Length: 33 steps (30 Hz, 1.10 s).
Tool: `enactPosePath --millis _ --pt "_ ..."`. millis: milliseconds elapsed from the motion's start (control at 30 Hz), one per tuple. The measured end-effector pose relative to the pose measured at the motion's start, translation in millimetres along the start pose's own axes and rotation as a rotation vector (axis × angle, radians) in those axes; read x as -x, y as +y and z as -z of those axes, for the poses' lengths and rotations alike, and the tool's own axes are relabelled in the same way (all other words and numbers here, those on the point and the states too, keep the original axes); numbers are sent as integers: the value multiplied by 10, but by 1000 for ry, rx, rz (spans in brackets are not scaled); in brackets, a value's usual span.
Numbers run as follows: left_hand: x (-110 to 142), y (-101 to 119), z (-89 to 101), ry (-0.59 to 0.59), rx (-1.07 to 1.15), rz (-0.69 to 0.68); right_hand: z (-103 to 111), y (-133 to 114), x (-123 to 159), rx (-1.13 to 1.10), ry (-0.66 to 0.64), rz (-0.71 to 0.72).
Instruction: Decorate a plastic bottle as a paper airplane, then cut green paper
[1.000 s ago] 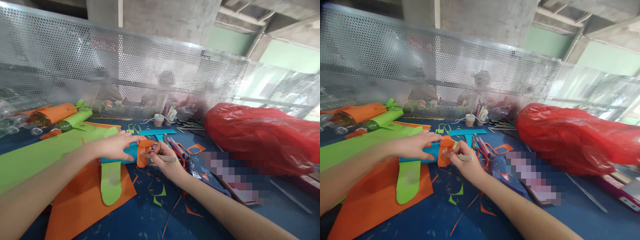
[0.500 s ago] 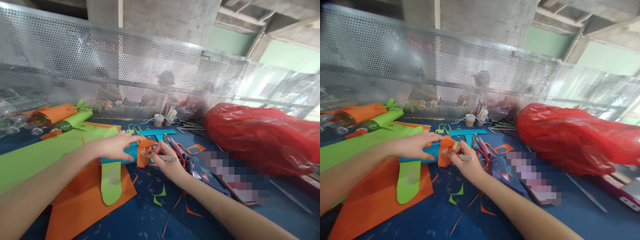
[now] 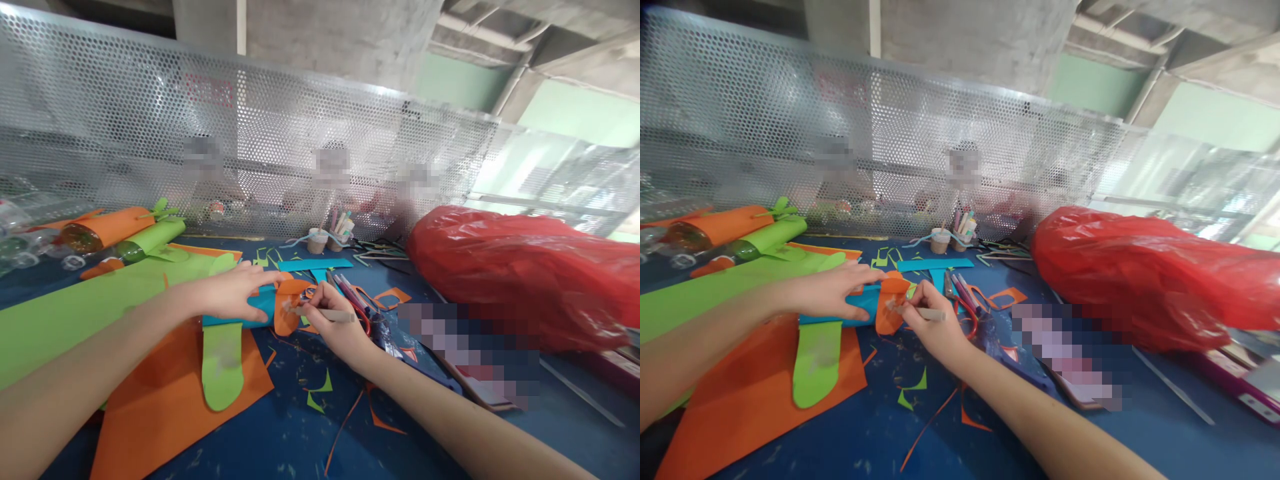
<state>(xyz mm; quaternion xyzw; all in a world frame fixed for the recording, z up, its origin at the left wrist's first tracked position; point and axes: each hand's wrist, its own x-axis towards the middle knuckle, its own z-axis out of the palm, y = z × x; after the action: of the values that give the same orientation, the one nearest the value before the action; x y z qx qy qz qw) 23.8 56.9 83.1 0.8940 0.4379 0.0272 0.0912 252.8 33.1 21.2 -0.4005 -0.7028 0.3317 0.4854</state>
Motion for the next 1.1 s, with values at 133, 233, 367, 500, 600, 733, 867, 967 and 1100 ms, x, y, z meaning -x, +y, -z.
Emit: enactPosePath --millis 133,233,367,500,600,733,867,967,1100 --pt "5 7 4 -2 2 11 3 3 6 -21 -21 -8" --pt "8 4 3 -4 -10 12 1 -6 8 -32 -18 -6" --pt "5 -1 -1 -6 -9 6 -5 -27 5 -31 30 2" --pt "4 5 2 -9 0 13 -11 -35 4 -29 27 -4" --pt "10 19 11 -10 6 17 -9 -41 4 -36 29 -10" --pt "15 32 24 -22 2 34 -3 -39 2 -35 12 -20" --pt "8 28 25 -15 3 25 1 -29 5 -31 7 -17" --pt "5 26 22 -16 12 18 1 -25 6 -32 13 0" --pt "5 21 13 -15 5 24 1 -15 0 2 18 15"
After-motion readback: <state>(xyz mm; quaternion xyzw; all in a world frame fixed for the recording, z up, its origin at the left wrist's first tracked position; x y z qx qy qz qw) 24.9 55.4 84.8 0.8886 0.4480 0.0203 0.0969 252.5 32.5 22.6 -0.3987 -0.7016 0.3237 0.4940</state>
